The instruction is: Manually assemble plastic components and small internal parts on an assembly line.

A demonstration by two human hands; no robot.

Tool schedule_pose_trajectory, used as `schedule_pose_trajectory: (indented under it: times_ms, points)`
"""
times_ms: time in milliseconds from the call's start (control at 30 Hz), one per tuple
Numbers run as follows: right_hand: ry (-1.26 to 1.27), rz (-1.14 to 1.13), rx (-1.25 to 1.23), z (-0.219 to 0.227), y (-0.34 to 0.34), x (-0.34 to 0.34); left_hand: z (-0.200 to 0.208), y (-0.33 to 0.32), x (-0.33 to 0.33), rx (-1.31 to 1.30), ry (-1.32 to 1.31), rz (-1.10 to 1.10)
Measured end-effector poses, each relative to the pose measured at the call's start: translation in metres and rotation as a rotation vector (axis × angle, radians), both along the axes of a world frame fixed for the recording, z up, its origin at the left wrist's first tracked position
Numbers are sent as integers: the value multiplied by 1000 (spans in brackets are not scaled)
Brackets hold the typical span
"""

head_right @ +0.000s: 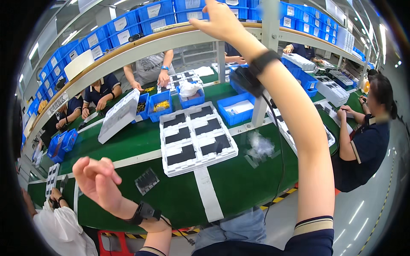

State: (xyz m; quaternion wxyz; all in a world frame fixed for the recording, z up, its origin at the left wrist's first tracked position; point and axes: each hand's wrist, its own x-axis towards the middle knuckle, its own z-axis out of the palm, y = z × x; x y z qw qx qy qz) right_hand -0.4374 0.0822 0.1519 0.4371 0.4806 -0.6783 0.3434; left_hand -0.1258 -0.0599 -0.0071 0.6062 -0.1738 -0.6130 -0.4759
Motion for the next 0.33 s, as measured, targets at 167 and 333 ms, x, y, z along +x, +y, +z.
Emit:
schedule_pose_trajectory:
  times_ms: [167,333]
  points:
    - [38,-1,73,20,-50,-57,-7,-34,19,-65,43,-132]
    - [-143,-151,325,26,-79,-73,-8,-48,22,-116,8,-153]
